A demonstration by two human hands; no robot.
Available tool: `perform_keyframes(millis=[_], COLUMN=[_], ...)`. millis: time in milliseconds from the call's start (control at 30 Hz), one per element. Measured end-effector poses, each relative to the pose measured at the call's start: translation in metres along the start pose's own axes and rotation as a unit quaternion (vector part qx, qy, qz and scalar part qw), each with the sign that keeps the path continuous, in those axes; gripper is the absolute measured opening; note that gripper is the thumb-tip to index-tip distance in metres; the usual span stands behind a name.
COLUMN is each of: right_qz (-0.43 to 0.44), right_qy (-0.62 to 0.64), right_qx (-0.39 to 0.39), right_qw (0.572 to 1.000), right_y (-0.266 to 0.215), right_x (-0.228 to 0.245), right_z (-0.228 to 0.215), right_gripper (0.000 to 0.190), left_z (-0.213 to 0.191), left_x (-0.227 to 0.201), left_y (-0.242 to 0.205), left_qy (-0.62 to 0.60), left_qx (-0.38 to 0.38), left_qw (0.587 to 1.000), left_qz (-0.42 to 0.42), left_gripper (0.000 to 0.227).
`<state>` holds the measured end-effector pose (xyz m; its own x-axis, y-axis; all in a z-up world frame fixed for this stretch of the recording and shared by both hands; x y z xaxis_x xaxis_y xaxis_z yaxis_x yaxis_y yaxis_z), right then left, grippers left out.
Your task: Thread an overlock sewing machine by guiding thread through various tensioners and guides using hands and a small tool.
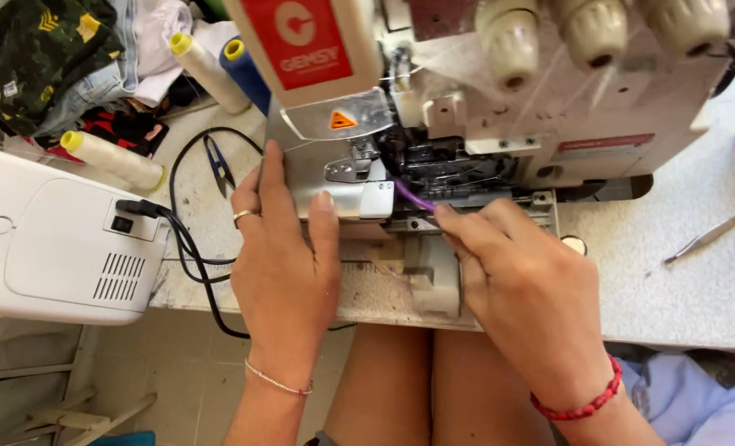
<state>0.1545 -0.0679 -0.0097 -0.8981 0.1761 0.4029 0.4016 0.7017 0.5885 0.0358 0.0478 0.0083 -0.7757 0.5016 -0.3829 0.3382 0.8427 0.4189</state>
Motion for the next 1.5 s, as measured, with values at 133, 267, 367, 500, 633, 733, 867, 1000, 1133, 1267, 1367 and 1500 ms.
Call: perform_keyframes(millis=[133,267,367,500,633,733,867,1000,1133,1267,1367,1500], right_qz=[0.062,0.109,0.181,0.211,0.155,0.09,0.037,0.091,0.095,0.055,0.07,0.158], right_qy=[0.006,0.107,0.048,0.049,0.124,0.14,0.131,0.126,0.142,0.13,0.118,0.113], right_qx=[0.065,0.089,0.12,0.043,-0.026,-0.054,-0.1,-0.014,-0.026,-0.102,-0.095,-0.036], right_qw=[0.996,0.984,0.975,0.975,0.98,0.985,0.986,0.988,0.985,0.985,0.986,0.98], right_y=[0.0,-0.008,-0.034,-0.037,-0.025,-0.011,0.01,-0.002,-0.006,0.006,0.008,0.0], right_x=[-0.013,-0.025,-0.04,-0.03,-0.026,-0.019,-0.005,-0.007,-0.004,0.005,0.007,0.0], right_z=[-0.001,-0.013,-0.013,-0.026,-0.025,-0.02,-0.012,0.001,-0.012,-0.01,-0.004,-0.019], right_gripper=[0.017,0.016,0.016,0.007,0.011,0.013,0.014,0.015,0.01,0.012,0.008,0.011], left_z=[0.001,0.002,0.003,0.005,0.005,0.005,0.005,0.005,0.004,0.002,0.003,0.001], left_x=[0.001,0.001,0.002,0.001,0.0,0.001,0.001,0.002,0.004,0.002,0.006,0.008], left_y=[0.002,0.0,0.0,0.001,0.0,0.0,0.0,0.0,0.0,0.001,0.003,0.002], left_qy=[0.014,0.059,0.081,0.078,0.089,0.085,0.067,0.057,0.062,0.058,0.045,0.044], left_qx=[-0.008,-0.039,-0.049,-0.053,-0.054,-0.057,-0.05,-0.033,-0.04,-0.026,0.005,-0.003], left_qw=[1.0,0.997,0.995,0.995,0.994,0.994,0.995,0.995,0.995,0.997,0.997,0.999], left_qz=[-0.016,0.014,0.011,-0.008,-0.021,-0.029,-0.05,-0.075,-0.06,-0.051,-0.06,-0.025], left_gripper=[0.053,0.054,0.052,0.053,0.054,0.054,0.053,0.057,0.056,0.06,0.062,0.064])
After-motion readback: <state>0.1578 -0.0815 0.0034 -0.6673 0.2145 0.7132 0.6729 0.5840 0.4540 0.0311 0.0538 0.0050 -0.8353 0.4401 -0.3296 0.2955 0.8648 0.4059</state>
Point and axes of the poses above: each hand's wrist, its own y-axis towards the middle knuckle, its own z-axis out of the palm, x = y × z, the point moved 7 cm from there along y, towards the middle knuckle, and after that the axes turned 5 degrees about -x, right-handed, at the moved point
